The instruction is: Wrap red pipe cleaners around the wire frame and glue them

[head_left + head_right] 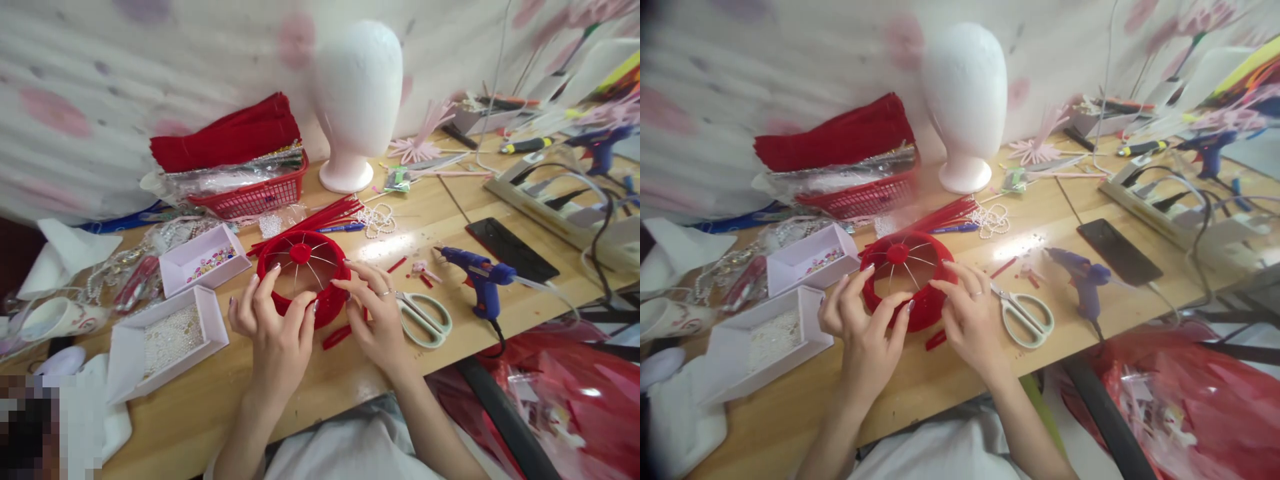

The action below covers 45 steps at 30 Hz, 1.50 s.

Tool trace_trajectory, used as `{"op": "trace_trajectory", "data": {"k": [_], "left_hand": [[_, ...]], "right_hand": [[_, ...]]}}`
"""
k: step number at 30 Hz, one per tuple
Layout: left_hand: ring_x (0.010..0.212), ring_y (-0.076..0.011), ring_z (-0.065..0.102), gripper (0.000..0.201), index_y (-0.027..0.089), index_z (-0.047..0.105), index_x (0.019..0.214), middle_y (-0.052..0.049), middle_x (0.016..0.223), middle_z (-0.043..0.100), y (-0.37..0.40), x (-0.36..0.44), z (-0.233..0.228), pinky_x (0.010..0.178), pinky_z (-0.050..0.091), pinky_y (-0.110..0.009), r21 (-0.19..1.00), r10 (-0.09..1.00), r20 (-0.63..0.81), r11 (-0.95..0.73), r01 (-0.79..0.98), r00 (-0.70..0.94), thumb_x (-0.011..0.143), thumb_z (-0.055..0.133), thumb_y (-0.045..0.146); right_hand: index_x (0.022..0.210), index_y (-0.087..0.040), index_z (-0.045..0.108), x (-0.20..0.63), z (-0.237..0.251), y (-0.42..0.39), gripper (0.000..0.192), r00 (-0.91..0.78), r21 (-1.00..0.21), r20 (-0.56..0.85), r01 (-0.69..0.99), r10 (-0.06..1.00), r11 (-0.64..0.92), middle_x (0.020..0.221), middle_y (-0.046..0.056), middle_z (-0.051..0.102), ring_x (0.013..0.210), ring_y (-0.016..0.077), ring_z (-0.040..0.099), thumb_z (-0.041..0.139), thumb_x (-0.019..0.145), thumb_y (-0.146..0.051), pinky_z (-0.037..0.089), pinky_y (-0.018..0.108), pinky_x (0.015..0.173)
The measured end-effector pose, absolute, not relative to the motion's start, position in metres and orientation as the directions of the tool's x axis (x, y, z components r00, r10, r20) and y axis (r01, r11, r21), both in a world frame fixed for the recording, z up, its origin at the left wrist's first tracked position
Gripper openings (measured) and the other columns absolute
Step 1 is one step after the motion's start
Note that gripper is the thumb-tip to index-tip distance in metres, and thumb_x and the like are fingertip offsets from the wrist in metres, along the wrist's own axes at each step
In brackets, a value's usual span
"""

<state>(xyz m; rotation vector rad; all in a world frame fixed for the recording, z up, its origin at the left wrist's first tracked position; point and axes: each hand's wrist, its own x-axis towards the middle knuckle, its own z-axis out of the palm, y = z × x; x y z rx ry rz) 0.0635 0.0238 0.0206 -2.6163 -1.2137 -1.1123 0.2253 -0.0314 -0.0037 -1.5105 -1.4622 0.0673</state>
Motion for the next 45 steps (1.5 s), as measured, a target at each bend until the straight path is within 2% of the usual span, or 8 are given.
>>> {"op": "trace_trajectory", "data": {"k": [4,8,17,24,32,36,39,45], "left_hand": [[0.142,-0.0380,0.033,0.011,0.024,0.073,0.099,-0.012,0.144,0.047,0.026,0.061,0.023,0.116,0.025,-0.063,0.261,0.660,0.611,-0.690,0.675,0.437,0.090,0.069,0.018],[0.138,-0.0361,0.039,0.019,0.023,0.072,0.106,-0.014,0.141,0.051,0.026,0.055,0.025,0.116,0.028,-0.057,0.254,0.635,0.640,-0.707,0.660,0.433,0.089,0.071,0.018],[0.118,-0.0302,0.058,0.011,0.021,0.073,0.097,-0.012,0.118,0.067,0.026,0.020,0.027,0.108,0.037,-0.054,0.367,0.635,0.754,-0.618,0.695,0.167,0.086,0.073,0.016],[0.102,-0.0229,0.062,0.022,0.022,0.071,0.101,-0.005,0.099,0.069,0.023,0.018,0.020,0.100,0.046,-0.047,0.406,0.599,0.783,-0.694,0.595,0.165,0.084,0.073,0.008],[0.103,-0.0222,0.062,0.027,0.024,0.074,0.100,-0.004,0.095,0.070,0.024,0.023,0.021,0.097,0.048,-0.045,0.339,0.536,0.803,-0.772,0.538,0.263,0.082,0.076,0.004],[0.093,-0.0193,0.064,0.027,0.023,0.073,0.100,-0.002,0.089,0.069,0.023,0.020,0.022,0.093,0.049,-0.041,0.328,0.514,0.814,-0.791,0.516,0.270,0.082,0.075,0.002],[0.088,-0.0178,0.064,0.027,0.022,0.072,0.101,-0.001,0.086,0.069,0.021,0.018,0.022,0.091,0.049,-0.040,0.324,0.509,0.809,-0.803,0.500,0.294,0.082,0.075,0.002],[0.089,-0.0182,0.065,0.024,0.022,0.073,0.101,-0.002,0.088,0.071,0.021,0.015,0.018,0.091,0.049,-0.039,0.324,0.549,0.748,-0.792,0.517,0.372,0.085,0.072,0.004]], "right_hand": [[0.112,-0.024,0.058,0.223,-0.002,-0.040,0.020,0.309,-0.662,0.564,0.724,0.766,0.195,0.117,0.010,0.061,0.110,0.0270,0.059,0.060,0.093,-0.019,0.049,0.049,0.096],[0.094,-0.022,0.053,0.218,-0.003,-0.047,0.032,0.252,-0.582,0.498,0.806,0.830,0.105,0.100,0.009,0.057,0.093,0.0262,0.055,0.074,0.088,-0.046,0.050,0.041,0.078],[0.083,-0.021,0.055,0.213,-0.004,-0.037,0.019,0.189,-0.700,0.472,0.674,0.861,0.236,0.094,0.007,0.058,0.086,0.0194,0.056,0.050,0.099,-0.013,0.050,0.033,0.075],[0.088,-0.023,0.059,0.229,-0.002,-0.049,0.016,0.554,-0.847,0.461,0.507,0.693,0.158,0.085,0.002,0.069,0.078,0.0153,0.068,0.055,0.099,-0.012,0.054,0.029,0.071],[0.072,-0.021,0.062,0.245,0.012,-0.066,0.023,0.823,-0.964,0.261,0.198,0.504,0.175,0.074,0.000,0.076,0.064,0.0156,0.073,0.083,0.080,-0.026,0.060,0.026,0.061],[0.086,-0.024,0.057,0.246,0.001,-0.064,0.030,0.667,-0.988,0.137,0.143,0.732,0.054,0.073,-0.001,0.076,0.063,0.0183,0.074,0.083,0.080,-0.036,0.058,0.027,0.056],[0.099,-0.023,0.061,0.240,-0.005,-0.056,0.021,0.432,-0.923,0.065,0.369,0.899,-0.111,0.071,-0.001,0.072,0.059,0.0162,0.068,0.075,0.088,-0.035,0.051,0.026,0.055],[0.095,-0.020,0.065,0.227,-0.003,-0.044,0.007,0.304,-0.856,0.033,0.500,0.952,-0.130,0.067,-0.001,0.067,0.057,0.0135,0.060,0.059,0.094,-0.021,0.040,0.024,0.054]]}}
